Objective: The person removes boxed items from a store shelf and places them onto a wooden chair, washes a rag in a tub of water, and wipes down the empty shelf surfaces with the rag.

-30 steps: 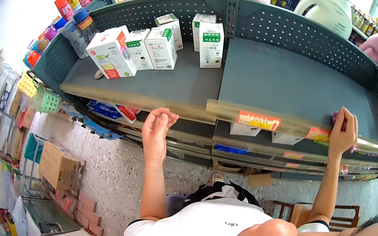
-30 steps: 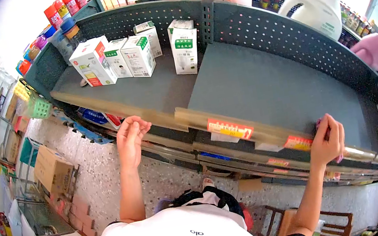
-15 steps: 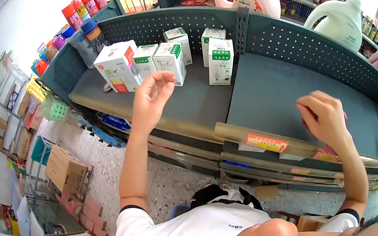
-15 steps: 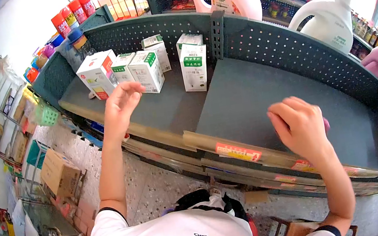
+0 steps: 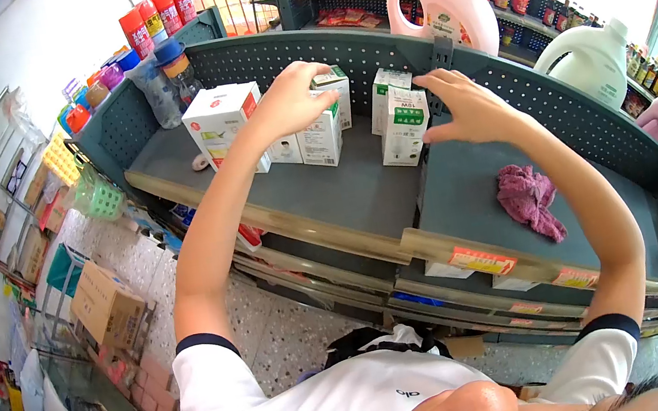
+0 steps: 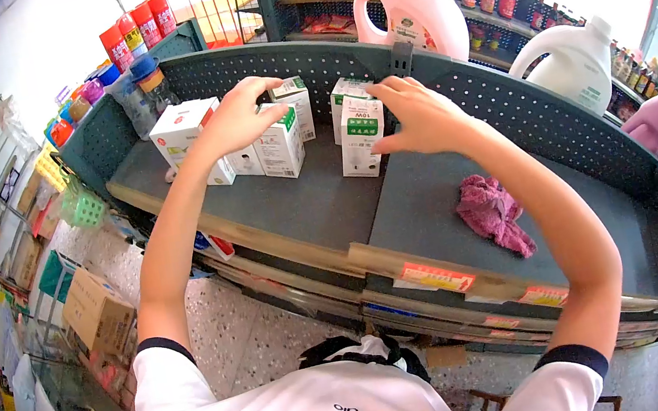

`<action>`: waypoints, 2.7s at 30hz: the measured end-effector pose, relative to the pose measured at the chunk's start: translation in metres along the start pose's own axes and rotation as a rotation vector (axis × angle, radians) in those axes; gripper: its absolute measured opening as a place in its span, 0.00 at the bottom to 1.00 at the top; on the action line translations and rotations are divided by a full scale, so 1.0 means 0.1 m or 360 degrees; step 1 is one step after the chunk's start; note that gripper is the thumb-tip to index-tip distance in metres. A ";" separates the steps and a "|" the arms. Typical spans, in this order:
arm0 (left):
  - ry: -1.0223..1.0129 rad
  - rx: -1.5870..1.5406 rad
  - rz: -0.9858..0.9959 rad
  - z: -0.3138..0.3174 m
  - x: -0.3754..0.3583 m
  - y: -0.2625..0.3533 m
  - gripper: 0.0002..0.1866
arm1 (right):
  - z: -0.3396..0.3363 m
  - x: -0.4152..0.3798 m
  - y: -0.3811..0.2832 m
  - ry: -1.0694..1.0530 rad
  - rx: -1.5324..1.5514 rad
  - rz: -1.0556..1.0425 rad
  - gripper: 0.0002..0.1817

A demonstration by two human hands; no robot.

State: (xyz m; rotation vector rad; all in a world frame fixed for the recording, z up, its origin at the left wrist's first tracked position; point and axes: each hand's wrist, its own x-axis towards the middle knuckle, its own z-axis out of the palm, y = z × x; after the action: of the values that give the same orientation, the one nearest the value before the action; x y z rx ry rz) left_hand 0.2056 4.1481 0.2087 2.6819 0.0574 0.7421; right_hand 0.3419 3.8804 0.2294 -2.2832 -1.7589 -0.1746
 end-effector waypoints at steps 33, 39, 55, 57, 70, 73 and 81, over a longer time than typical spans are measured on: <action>-0.0482 0.0234 -0.0600 -1.26 -0.34 -0.96 0.54 | 0.47 0.84 -0.10 -0.0008 0.0059 0.0030 0.39; -0.0517 -0.0029 -0.0636 -1.31 -0.59 -1.25 0.60 | 0.56 0.93 -0.21 -0.0029 0.0008 0.0032 0.42; -0.0184 -0.1437 -0.0603 -0.87 -0.82 -1.78 0.51 | 0.45 0.62 -0.18 0.0206 -0.0044 -0.0054 0.40; -0.0179 -0.1425 -0.0557 -0.87 -0.83 -1.80 0.48 | 0.42 0.54 -0.20 0.0232 -0.0047 -0.0059 0.37; 0.0281 -0.1183 -0.0461 -0.79 -1.13 -1.59 0.41 | 0.36 0.19 -0.34 0.0366 -0.0304 -0.0124 0.26; 0.0364 -0.1094 -0.0451 -0.88 -1.20 -1.48 0.41 | 0.35 0.18 -0.40 0.0399 -0.0276 -0.0125 0.25; 0.0629 -0.1225 -0.0059 -1.21 -1.19 -0.80 0.34 | 0.25 0.05 -0.63 0.0520 -0.0033 -0.0141 0.24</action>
State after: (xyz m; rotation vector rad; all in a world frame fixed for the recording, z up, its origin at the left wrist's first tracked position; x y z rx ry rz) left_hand 0.0467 4.2471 0.2187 1.7854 -0.0676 1.0183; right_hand 0.2813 3.9067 0.2150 -2.0493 -1.6909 -0.5510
